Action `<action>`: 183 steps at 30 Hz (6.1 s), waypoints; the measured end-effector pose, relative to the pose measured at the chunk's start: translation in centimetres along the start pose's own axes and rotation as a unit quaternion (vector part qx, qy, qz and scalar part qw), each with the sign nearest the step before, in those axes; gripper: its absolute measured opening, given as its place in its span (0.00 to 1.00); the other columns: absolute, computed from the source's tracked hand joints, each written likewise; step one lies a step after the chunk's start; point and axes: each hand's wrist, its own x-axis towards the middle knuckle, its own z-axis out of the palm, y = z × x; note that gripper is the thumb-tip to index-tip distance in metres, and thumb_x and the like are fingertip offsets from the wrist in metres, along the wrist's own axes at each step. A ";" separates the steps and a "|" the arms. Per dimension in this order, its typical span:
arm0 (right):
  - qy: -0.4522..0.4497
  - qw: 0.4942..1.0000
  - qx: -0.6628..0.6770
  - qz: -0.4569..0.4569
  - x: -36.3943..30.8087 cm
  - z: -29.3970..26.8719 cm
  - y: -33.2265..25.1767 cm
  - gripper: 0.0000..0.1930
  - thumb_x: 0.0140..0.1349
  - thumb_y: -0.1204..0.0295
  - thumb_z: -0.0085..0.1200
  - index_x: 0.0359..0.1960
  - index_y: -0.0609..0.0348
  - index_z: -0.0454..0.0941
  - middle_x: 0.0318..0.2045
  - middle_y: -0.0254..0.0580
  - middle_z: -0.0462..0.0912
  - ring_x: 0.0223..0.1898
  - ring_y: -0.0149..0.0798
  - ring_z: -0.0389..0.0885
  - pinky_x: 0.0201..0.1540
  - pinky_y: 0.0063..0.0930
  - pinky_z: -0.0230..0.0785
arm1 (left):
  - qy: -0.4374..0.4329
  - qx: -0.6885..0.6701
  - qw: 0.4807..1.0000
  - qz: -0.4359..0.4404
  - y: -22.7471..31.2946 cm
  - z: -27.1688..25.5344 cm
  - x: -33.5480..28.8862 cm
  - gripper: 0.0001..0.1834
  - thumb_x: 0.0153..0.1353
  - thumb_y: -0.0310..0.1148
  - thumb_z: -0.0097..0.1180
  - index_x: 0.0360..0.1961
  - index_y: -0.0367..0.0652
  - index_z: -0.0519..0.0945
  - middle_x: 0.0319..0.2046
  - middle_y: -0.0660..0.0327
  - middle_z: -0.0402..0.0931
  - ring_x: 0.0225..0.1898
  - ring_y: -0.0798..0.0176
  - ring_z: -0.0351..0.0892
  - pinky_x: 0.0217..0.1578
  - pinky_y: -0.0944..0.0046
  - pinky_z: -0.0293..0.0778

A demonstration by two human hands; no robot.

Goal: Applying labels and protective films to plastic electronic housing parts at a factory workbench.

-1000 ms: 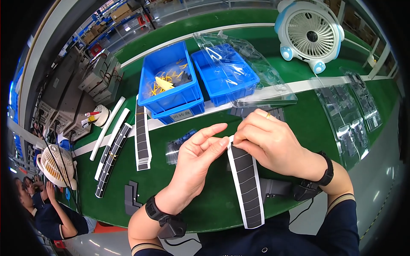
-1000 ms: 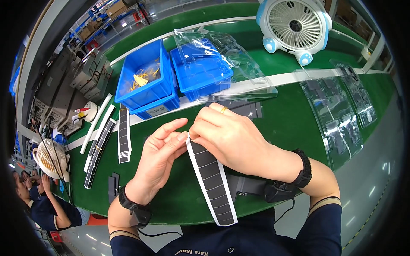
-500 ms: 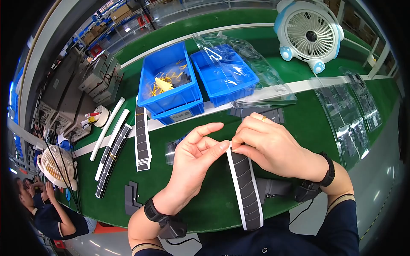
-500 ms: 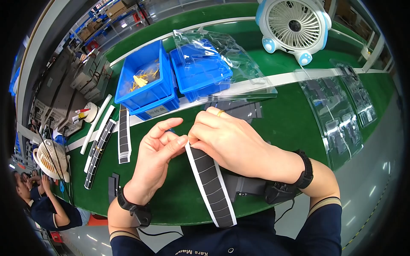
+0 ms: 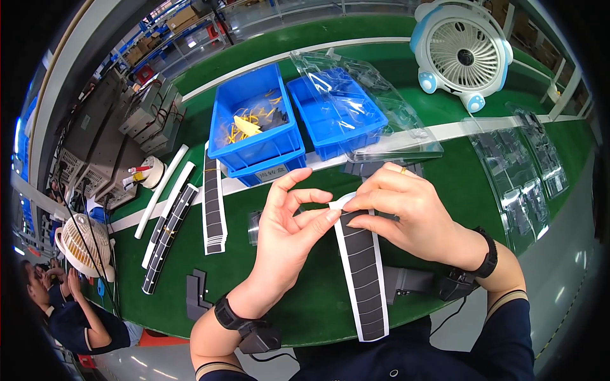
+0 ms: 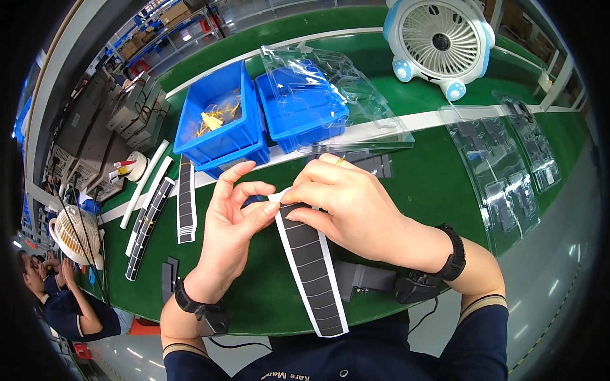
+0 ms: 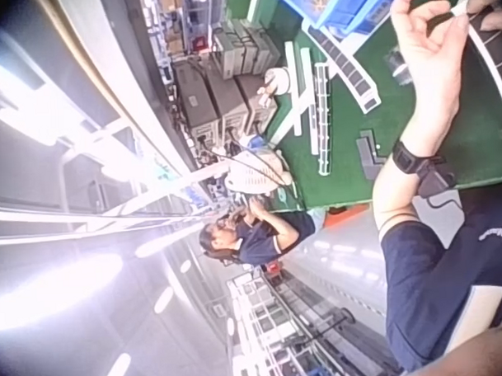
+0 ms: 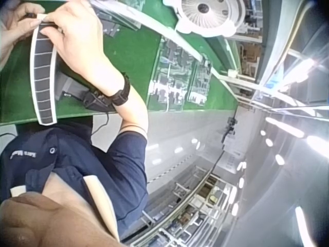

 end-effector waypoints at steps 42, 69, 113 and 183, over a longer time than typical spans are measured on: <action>0.003 0.998 -0.057 -0.030 -0.4 1.0 -0.6 0.09 0.44 0.79 0.64 0.27 0.59 0.75 0.27 0.37 0.75 0.30 0.41 0.74 0.31 0.29 0.69 | -0.015 -0.019 0.992 -0.126 0.7 -0.4 0.1 0.40 0.57 0.23 0.59 0.67 0.46 0.51 0.41 0.62 0.72 0.42 0.69 0.77 0.41 0.69 0.79; 0.074 0.947 0.296 0.099 0.1 -0.6 -0.7 0.16 0.54 0.82 0.60 0.45 0.66 0.74 0.33 0.37 0.80 0.37 0.26 0.80 0.45 0.23 0.74 | 0.033 0.008 0.997 -0.071 -0.1 -0.7 0.5 0.31 0.57 0.21 0.57 0.61 0.42 0.59 0.27 0.65 0.75 0.32 0.74 0.77 0.37 0.74 0.73; 0.026 0.990 0.111 0.087 -0.2 -0.1 -1.0 0.06 0.51 0.82 0.57 0.32 0.64 0.80 0.27 0.43 0.80 0.28 0.39 0.81 0.30 0.26 0.74 | -0.120 0.490 0.839 0.204 2.8 0.4 -1.4 0.05 0.44 0.22 0.63 0.25 0.39 0.80 0.25 0.61 0.77 0.29 0.62 0.74 0.28 0.67 0.70; -0.029 0.886 0.420 0.196 0.0 2.1 0.5 0.28 0.58 0.75 0.57 0.61 0.58 0.63 0.28 0.33 0.78 0.28 0.21 0.76 0.31 0.16 0.68 | -0.619 0.352 0.699 0.072 2.8 7.6 -12.3 0.19 0.56 0.51 0.52 0.31 0.44 0.75 0.23 0.56 0.70 0.53 0.46 0.64 0.60 0.32 0.46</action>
